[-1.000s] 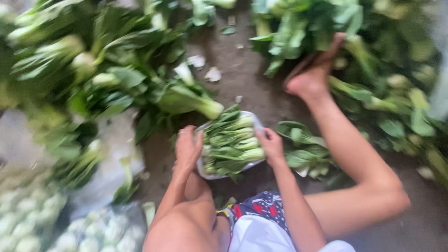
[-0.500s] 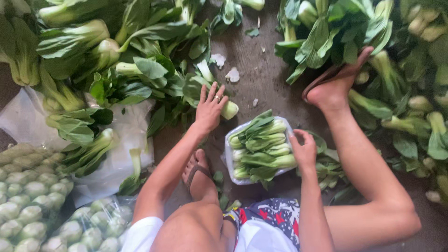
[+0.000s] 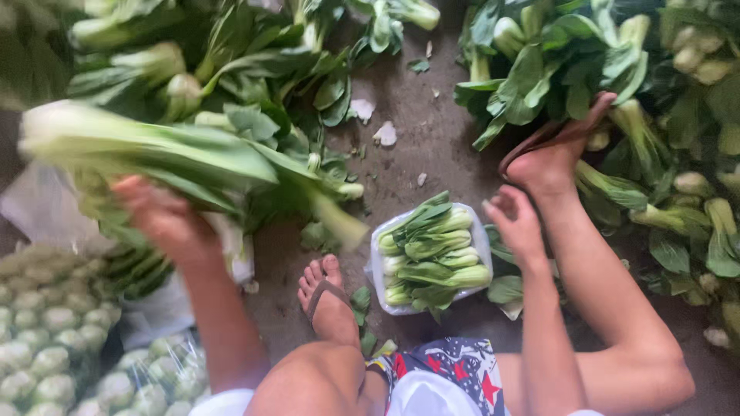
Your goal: The person sits on the floor among piles of bok choy, first fitting a plastic liner into a tray, then picking up individual bok choy heads, arranging them leaf-aligned in the lined tray, and gathering handfuls of heads to fill the tray.
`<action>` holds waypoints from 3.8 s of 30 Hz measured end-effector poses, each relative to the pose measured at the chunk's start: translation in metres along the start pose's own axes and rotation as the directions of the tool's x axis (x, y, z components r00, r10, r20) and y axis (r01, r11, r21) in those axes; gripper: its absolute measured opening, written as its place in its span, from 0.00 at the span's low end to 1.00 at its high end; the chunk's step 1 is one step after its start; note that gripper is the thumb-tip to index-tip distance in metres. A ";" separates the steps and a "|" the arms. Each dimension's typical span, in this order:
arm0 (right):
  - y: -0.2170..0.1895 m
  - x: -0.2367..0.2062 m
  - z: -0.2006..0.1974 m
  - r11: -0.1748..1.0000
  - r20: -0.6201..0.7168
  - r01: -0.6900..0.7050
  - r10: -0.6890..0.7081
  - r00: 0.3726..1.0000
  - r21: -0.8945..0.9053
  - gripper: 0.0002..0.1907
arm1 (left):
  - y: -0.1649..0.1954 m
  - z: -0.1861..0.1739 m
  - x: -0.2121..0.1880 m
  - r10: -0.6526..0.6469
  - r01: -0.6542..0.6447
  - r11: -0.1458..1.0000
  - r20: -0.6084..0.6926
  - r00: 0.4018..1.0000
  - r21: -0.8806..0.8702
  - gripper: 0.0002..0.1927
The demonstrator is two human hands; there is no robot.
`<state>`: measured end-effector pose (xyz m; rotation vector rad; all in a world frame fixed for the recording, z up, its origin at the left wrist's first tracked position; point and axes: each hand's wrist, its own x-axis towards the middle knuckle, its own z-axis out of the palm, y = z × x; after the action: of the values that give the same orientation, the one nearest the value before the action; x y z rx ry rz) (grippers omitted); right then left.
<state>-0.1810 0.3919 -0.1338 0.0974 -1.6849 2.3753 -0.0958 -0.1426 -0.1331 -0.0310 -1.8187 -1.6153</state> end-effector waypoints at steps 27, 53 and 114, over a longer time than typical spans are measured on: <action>0.066 0.075 -0.053 0.866 -0.258 -0.348 0.267 0.929 -0.358 0.41 | -0.019 0.103 -0.145 -0.933 0.899 0.210 0.195 0.301 -0.385 0.12; 0.083 -0.114 0.023 0.009 0.476 -0.545 0.477 0.739 0.838 0.34 | -0.047 0.102 -0.152 -0.723 0.828 -0.187 0.645 0.248 -0.528 0.42; 0.095 -0.073 0.099 0.052 0.315 0.320 0.379 0.870 -0.946 0.33 | 0.014 0.103 -0.128 -0.617 0.841 0.169 0.610 0.497 -0.515 0.37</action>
<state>-0.1387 0.2585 -0.2020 0.4502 -3.2003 0.4881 -0.0410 0.0040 -0.1831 0.3478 -1.0835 -3.2211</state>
